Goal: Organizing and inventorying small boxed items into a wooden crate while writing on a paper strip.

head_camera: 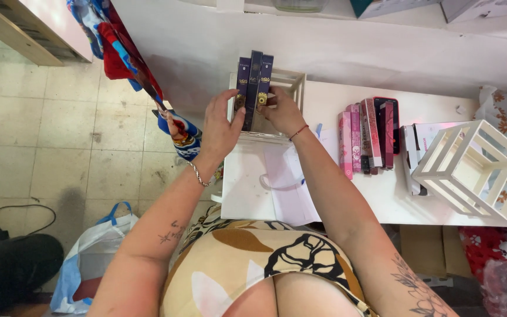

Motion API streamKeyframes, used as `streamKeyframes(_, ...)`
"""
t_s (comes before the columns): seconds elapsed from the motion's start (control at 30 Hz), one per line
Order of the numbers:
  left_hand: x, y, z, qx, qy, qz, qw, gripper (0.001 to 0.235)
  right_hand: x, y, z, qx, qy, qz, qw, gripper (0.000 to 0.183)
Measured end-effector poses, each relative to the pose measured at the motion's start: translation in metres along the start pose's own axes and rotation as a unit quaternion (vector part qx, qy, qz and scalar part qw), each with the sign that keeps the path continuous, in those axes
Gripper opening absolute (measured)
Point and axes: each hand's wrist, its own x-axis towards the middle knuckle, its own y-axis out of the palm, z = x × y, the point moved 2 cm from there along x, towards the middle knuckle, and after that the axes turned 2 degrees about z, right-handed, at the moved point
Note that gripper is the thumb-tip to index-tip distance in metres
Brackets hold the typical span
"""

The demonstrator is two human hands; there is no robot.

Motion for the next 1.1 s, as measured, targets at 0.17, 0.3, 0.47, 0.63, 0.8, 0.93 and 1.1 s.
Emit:
streamKeyframes(0.17, 0.028, -0.013, 0.010, 0.022, 0.016, 0.045, 0.999, 0.039, -0.014, -0.008, 0.015, -0.019, -0.001, -0.028, 0.999, 0.062)
streamKeyframes(0.3, 0.045, -0.013, 0.022, -0.003, 0.006, 0.059, 0.998, 0.036, -0.026, -0.009, 0.044, -0.012, -0.040, -0.045, 0.998, 0.061)
streamKeyframes(0.47, 0.029, -0.010, 0.002, -0.091, -0.062, 0.053, 0.993, 0.034, -0.016, 0.014, 0.038, 0.051, -0.046, -0.009, 0.998, 0.067)
streamKeyframes(0.63, 0.015, -0.007, 0.008, -0.124, -0.106, 0.046, 0.986, 0.039, 0.001, 0.031, 0.009, 0.014, -0.037, -0.021, 0.999, 0.060)
streamKeyframes(0.8, 0.009, -0.014, 0.016, -0.120, -0.222, 0.061, 0.966, 0.045, -0.013, 0.028, 0.033, -0.152, -0.003, -0.026, 0.988, 0.045)
streamKeyframes(0.93, 0.007, -0.009, 0.036, -0.086, -0.247, 0.094, 0.961, 0.051, -0.013, 0.033, 0.028, -0.222, 0.028, 0.049, 0.974, 0.051)
streamKeyframes(1.1, 0.004, -0.011, 0.020, -0.068, -0.307, 0.146, 0.938, 0.069, -0.001, 0.035, 0.017, -0.326, 0.044, 0.097, 0.939, 0.044)
